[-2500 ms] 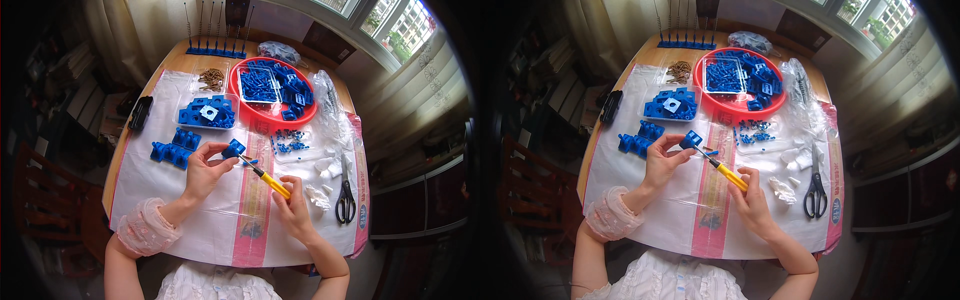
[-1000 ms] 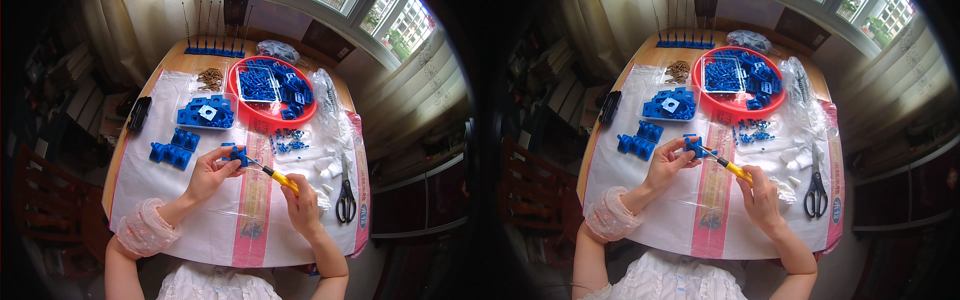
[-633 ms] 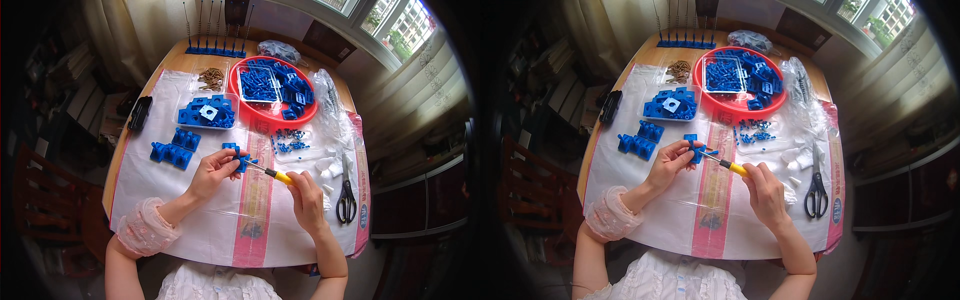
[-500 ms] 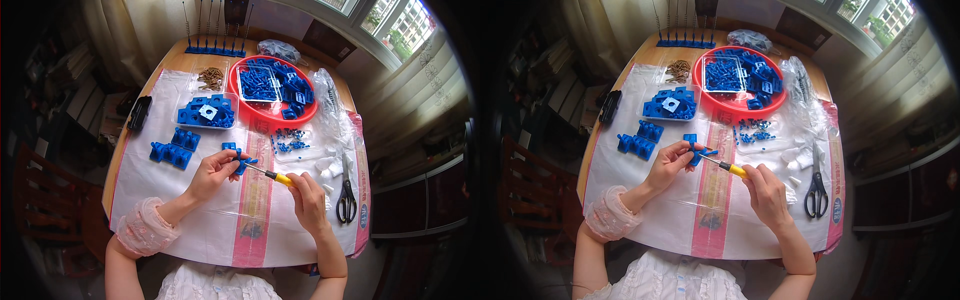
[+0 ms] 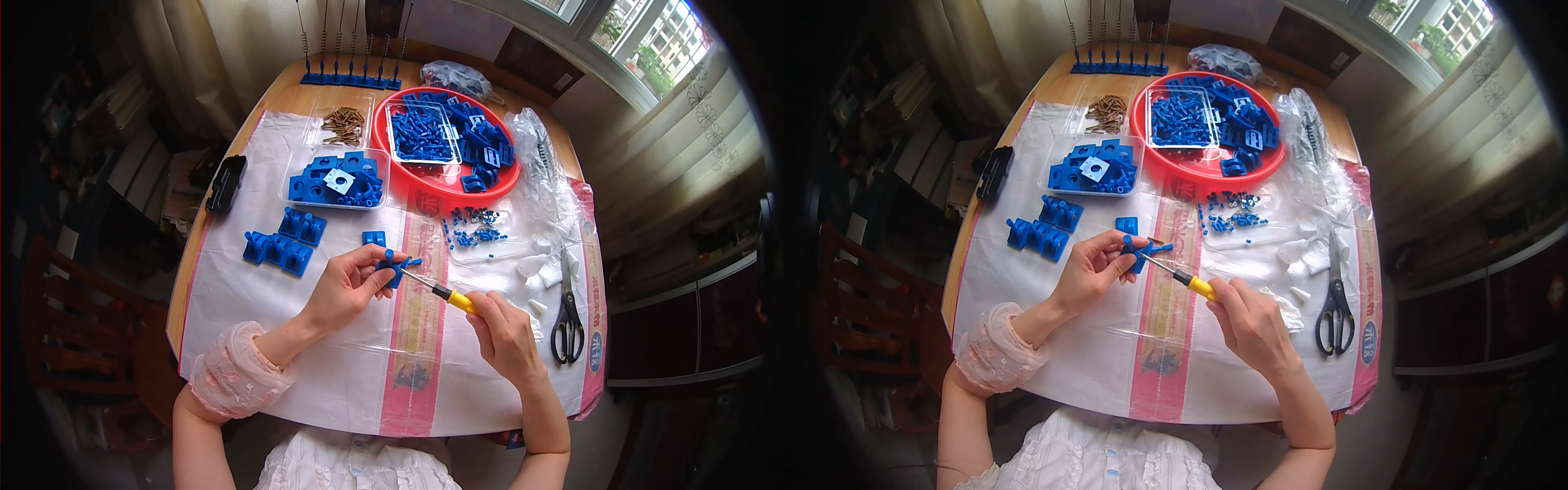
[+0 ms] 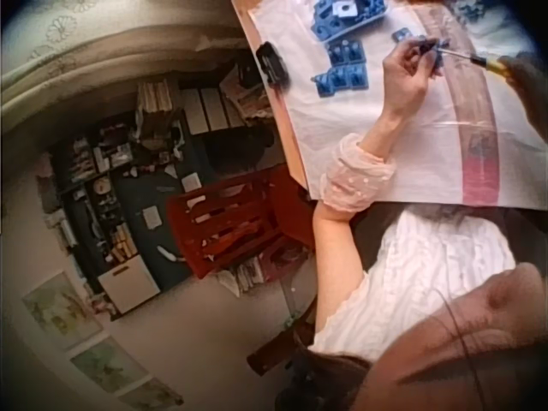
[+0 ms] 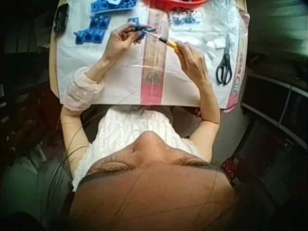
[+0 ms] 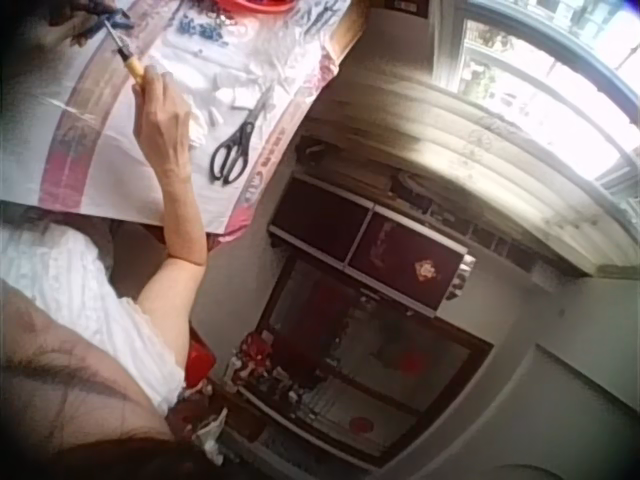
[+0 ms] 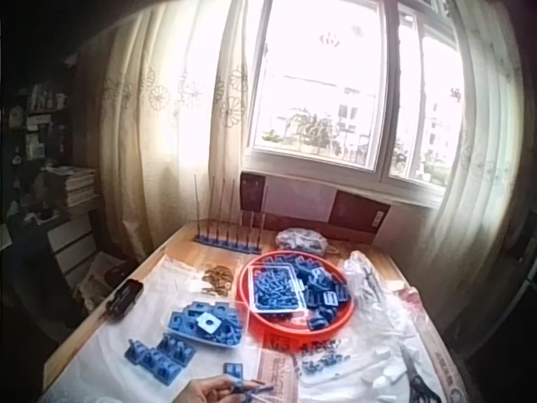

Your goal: Assembling blue plastic components using a screwdriver.

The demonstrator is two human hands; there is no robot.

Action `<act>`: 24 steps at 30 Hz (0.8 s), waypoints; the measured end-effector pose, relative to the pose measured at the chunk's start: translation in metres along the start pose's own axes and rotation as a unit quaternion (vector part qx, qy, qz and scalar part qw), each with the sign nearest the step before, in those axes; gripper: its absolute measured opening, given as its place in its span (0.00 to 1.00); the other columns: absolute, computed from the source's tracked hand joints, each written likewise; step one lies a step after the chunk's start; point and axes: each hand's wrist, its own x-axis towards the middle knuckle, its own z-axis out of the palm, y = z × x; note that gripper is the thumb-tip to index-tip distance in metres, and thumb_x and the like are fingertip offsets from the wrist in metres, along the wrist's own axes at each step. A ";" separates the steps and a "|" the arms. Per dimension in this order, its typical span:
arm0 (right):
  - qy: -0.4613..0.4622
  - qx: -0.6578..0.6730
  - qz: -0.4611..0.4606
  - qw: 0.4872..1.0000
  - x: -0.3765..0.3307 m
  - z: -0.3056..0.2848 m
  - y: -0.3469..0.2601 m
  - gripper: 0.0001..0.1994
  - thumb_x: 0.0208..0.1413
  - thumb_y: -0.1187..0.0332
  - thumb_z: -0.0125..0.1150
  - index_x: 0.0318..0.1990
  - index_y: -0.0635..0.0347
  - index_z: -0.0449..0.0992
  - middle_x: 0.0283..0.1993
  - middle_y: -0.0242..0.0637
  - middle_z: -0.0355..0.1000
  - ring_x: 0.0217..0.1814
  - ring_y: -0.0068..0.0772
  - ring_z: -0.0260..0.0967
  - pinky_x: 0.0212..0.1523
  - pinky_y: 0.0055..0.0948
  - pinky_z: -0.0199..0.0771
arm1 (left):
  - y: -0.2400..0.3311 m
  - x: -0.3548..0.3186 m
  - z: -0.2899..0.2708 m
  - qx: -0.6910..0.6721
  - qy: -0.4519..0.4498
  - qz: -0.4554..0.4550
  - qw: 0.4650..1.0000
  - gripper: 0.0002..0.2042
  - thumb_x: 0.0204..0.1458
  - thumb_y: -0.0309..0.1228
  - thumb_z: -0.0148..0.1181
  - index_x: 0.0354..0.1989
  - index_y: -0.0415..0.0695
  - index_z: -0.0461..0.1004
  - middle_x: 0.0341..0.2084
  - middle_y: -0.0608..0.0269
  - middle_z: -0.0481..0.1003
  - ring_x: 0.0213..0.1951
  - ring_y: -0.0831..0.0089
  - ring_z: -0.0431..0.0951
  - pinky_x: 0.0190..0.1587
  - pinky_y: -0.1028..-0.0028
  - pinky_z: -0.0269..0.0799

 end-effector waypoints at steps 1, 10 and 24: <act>-0.001 0.011 0.005 1.000 0.000 0.000 0.000 0.11 0.60 0.74 0.61 0.49 0.65 0.72 0.30 0.42 0.67 0.26 0.42 0.69 0.27 0.40 0.68 | 0.001 -0.001 0.001 0.001 0.004 0.006 1.000 0.11 0.61 0.19 0.58 0.52 0.37 0.76 0.39 0.60 0.81 0.32 0.81 0.79 0.35 0.82 0.76; -0.037 0.188 0.154 0.969 -0.004 0.010 -0.006 0.07 0.67 0.73 0.53 0.46 0.63 0.75 0.21 0.42 0.67 0.21 0.39 0.68 0.26 0.33 0.64 | 0.007 0.000 -0.001 0.075 -0.003 0.083 0.994 0.11 0.61 0.16 0.56 0.50 0.37 0.77 0.42 0.60 0.81 0.34 0.80 0.80 0.37 0.80 0.79; 0.046 0.013 -0.024 0.999 0.000 0.006 -0.002 0.12 0.58 0.73 0.67 0.45 0.64 0.72 0.28 0.38 0.66 0.20 0.38 0.66 0.19 0.36 0.66 | -0.001 0.004 -0.005 -0.039 -0.028 -0.064 0.997 0.10 0.61 0.18 0.58 0.49 0.37 0.77 0.44 0.58 0.81 0.30 0.81 0.78 0.35 0.80 0.78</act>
